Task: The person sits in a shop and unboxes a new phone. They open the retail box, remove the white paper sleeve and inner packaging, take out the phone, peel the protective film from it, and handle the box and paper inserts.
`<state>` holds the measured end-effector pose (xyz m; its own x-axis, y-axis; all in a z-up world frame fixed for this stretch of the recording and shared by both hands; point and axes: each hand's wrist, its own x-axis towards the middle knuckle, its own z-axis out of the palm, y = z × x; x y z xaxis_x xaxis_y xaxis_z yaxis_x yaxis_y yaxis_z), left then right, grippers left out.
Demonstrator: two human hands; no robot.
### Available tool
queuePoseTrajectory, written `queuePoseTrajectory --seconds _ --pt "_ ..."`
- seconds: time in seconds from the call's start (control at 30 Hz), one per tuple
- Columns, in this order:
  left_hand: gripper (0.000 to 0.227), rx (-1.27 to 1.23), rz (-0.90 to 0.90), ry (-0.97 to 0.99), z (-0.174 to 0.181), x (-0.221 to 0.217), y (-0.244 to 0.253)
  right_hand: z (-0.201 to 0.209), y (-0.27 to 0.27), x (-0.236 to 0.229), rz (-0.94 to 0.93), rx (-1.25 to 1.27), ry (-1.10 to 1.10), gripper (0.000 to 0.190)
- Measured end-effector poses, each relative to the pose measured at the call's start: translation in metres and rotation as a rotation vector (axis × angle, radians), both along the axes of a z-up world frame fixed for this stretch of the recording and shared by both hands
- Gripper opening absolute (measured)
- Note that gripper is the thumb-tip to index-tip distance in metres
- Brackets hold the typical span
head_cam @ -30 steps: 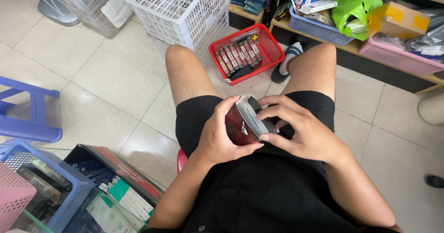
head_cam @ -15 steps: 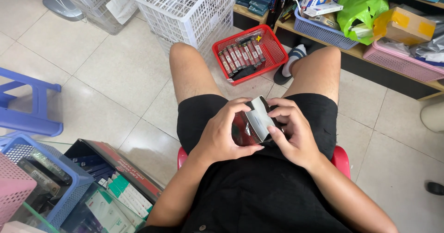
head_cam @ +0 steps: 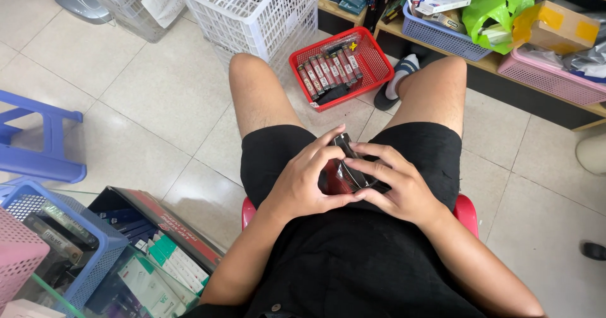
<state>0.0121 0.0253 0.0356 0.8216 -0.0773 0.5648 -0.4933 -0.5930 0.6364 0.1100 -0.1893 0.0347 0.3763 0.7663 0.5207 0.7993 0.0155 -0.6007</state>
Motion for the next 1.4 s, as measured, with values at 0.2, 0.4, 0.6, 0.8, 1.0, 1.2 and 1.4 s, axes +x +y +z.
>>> queuePoseTrajectory --seconds 0.2,0.4,0.6,0.8,1.0,1.2,1.4 --pt "0.077 -0.044 0.023 0.011 0.009 -0.001 0.001 0.001 0.007 -0.007 -0.028 -0.086 -0.117 0.068" --pt "0.081 -0.017 0.034 0.051 0.008 0.0 0.003 -0.009 0.007 -0.007 -0.022 -0.124 -0.113 0.072" --pt "0.083 -0.025 0.075 0.003 0.011 0.002 0.004 -0.01 -0.001 0.0 0.117 -0.06 0.024 0.075" --pt "0.079 -0.743 -0.039 0.19 -0.023 0.035 0.034 -0.019 0.006 0.005 0.082 0.001 0.425 0.087" --pt "0.07 -1.075 -0.077 0.18 -0.048 0.097 0.052 0.005 0.035 0.028 0.03 -0.148 0.24 0.109" --pt "0.075 -0.968 0.041 0.052 -0.017 0.148 0.052 -0.033 0.048 0.111 -0.185 0.128 0.678 0.066" --pt "0.072 -0.904 -0.126 0.22 0.011 0.216 0.079 -0.054 0.035 0.213 0.156 0.454 1.704 0.055"
